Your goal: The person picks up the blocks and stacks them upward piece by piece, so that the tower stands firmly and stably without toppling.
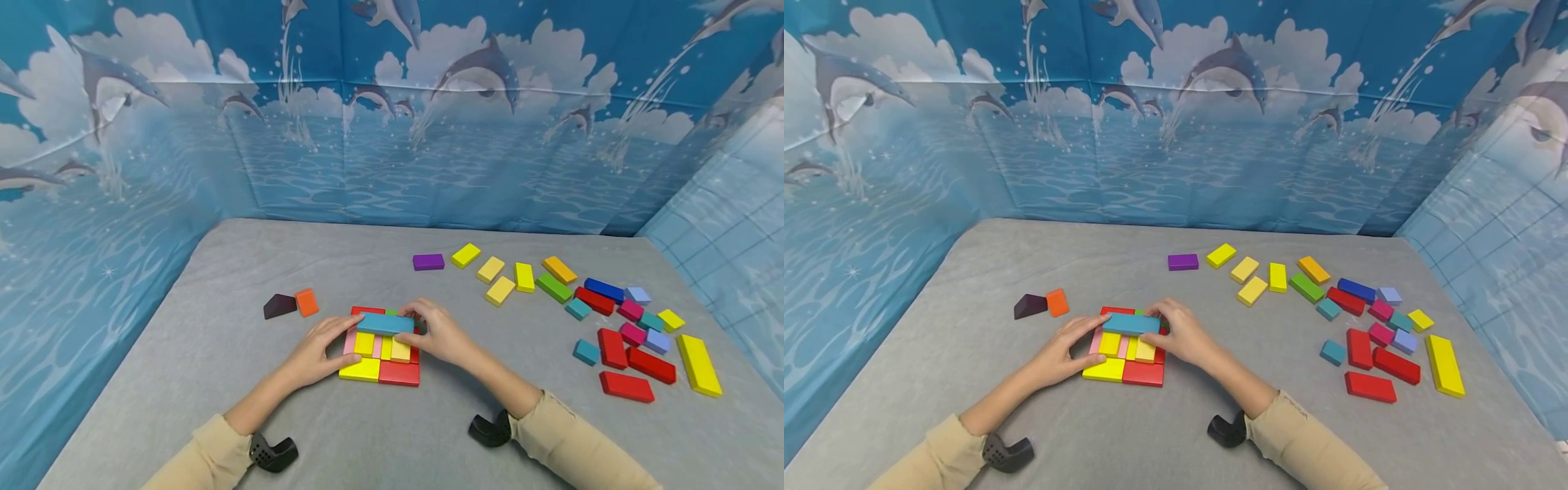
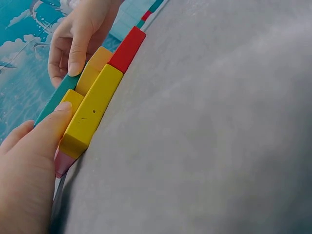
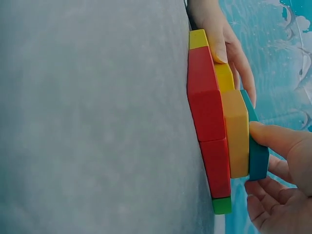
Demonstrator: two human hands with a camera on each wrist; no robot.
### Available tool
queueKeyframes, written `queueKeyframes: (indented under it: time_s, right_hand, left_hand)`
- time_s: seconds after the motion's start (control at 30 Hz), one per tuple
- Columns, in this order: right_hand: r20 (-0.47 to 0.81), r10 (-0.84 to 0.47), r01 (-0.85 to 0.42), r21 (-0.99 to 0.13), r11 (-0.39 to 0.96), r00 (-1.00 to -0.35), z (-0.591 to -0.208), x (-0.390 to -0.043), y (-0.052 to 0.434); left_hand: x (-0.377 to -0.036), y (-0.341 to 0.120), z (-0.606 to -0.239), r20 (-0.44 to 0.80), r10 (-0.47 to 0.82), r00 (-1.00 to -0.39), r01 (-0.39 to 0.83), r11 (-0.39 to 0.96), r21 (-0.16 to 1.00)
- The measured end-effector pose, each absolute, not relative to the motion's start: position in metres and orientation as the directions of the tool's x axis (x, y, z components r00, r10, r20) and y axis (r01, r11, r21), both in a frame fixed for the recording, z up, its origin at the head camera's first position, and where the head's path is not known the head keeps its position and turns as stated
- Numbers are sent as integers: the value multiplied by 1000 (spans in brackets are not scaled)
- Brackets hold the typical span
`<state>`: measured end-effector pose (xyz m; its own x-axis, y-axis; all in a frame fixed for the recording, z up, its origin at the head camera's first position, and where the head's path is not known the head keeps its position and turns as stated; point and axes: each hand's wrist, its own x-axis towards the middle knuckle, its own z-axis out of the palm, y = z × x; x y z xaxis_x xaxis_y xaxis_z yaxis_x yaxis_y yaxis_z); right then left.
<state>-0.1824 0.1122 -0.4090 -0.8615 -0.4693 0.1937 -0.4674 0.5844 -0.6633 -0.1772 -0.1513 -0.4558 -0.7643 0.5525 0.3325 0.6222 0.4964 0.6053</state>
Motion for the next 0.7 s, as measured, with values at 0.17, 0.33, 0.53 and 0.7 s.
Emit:
queueKeyframes:
  time_s: [0.17, 0.33, 0.53, 0.7]
  right_hand:
    - [165, -494, -465, -669, 580, -854, -408, -179, 117]
    - [97, -503, -444, -628, 639, -859, -405, -170, 119]
    - [68, -500, -439, -590, 678, -863, -404, -166, 117]
    - [57, -496, -433, -582, 688, -866, -403, -165, 115]
  left_hand:
    - [-177, -151, -457, 316, 551, -772, 610, 504, 612]
    - [-177, -151, -456, 319, 557, -767, 616, 496, 612]
    - [-177, -150, -454, 323, 555, -766, 616, 492, 614]
    - [-177, -151, -455, 337, 549, -764, 623, 496, 605]
